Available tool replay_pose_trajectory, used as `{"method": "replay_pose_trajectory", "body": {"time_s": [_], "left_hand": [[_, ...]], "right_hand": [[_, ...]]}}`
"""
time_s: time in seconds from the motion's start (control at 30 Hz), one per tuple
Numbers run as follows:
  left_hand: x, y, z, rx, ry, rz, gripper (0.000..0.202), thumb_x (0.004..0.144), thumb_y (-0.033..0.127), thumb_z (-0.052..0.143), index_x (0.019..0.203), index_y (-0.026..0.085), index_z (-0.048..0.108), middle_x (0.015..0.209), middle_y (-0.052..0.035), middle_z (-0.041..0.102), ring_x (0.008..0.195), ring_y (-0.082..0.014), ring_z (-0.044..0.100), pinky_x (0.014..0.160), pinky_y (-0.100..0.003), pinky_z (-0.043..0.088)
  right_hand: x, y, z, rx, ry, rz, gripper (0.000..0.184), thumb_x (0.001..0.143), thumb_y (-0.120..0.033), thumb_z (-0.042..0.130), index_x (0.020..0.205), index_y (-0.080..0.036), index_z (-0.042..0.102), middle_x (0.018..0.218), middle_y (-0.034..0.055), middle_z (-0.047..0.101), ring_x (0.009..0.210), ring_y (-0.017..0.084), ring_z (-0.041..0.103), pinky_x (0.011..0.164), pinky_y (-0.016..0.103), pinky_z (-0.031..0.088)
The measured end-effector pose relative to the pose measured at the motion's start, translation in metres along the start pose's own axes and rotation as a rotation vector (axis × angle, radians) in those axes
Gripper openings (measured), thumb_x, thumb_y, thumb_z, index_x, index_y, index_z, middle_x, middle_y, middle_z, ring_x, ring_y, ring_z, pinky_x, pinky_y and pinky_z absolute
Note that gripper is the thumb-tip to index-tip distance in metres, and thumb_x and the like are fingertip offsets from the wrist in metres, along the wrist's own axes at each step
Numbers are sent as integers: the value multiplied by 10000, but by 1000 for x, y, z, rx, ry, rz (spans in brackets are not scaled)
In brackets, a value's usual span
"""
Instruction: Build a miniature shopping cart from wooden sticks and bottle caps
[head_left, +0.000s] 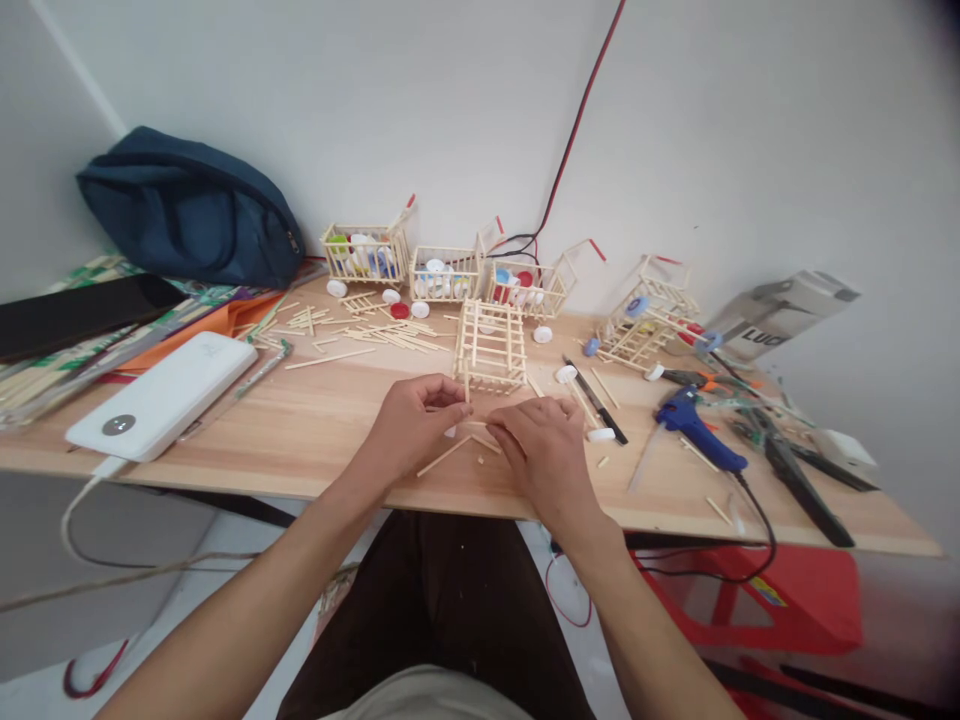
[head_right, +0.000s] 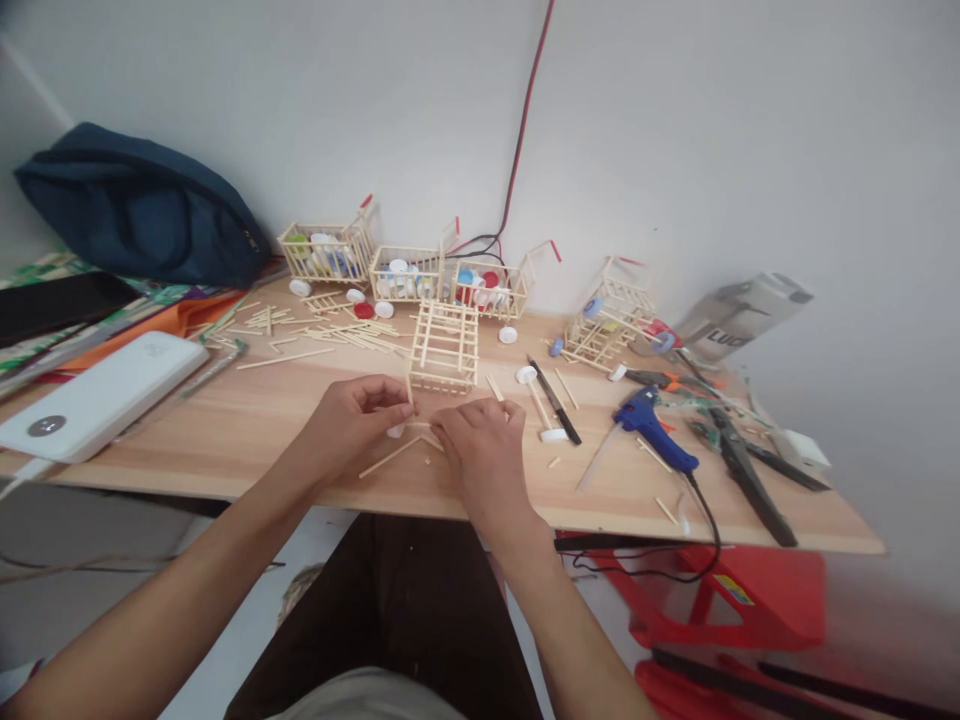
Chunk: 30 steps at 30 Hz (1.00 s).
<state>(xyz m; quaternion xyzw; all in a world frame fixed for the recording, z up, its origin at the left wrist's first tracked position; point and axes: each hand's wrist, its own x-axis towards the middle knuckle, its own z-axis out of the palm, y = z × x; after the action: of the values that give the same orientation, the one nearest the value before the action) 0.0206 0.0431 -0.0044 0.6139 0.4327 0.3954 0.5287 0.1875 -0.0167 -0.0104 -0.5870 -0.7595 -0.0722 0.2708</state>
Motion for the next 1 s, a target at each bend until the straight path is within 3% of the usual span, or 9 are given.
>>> {"method": "replay_pose_trajectory", "body": {"time_s": [0.43,0.63,1.0], "left_hand": [[3,3,0,276,-62,92,76,721,242,607,700,169,601,694,6,645,669,-138,591,635,-239,441],[7,4,0,328,-120,118,87,715,253,592,691,171,603,691,-6,665,661,-150,602,642,-254,462],[9,1,3,358,-102,89,74,722,238,584,695,169,585,656,11,615,636,-139,564,615,-243,425]], "right_hand": [[1,-3,-6,-41,-70,37,124,919,-239,600,830,-215,684,794,11,697,842,188,542,852,376,255],[1,0,-6,-50,-87,70,118,927,-231,592,849,-221,680,812,7,706,874,184,546,876,376,243],[1,5,3,6,-82,82,120,931,-222,579,869,-208,680,822,16,704,895,191,553,902,381,247]]}}
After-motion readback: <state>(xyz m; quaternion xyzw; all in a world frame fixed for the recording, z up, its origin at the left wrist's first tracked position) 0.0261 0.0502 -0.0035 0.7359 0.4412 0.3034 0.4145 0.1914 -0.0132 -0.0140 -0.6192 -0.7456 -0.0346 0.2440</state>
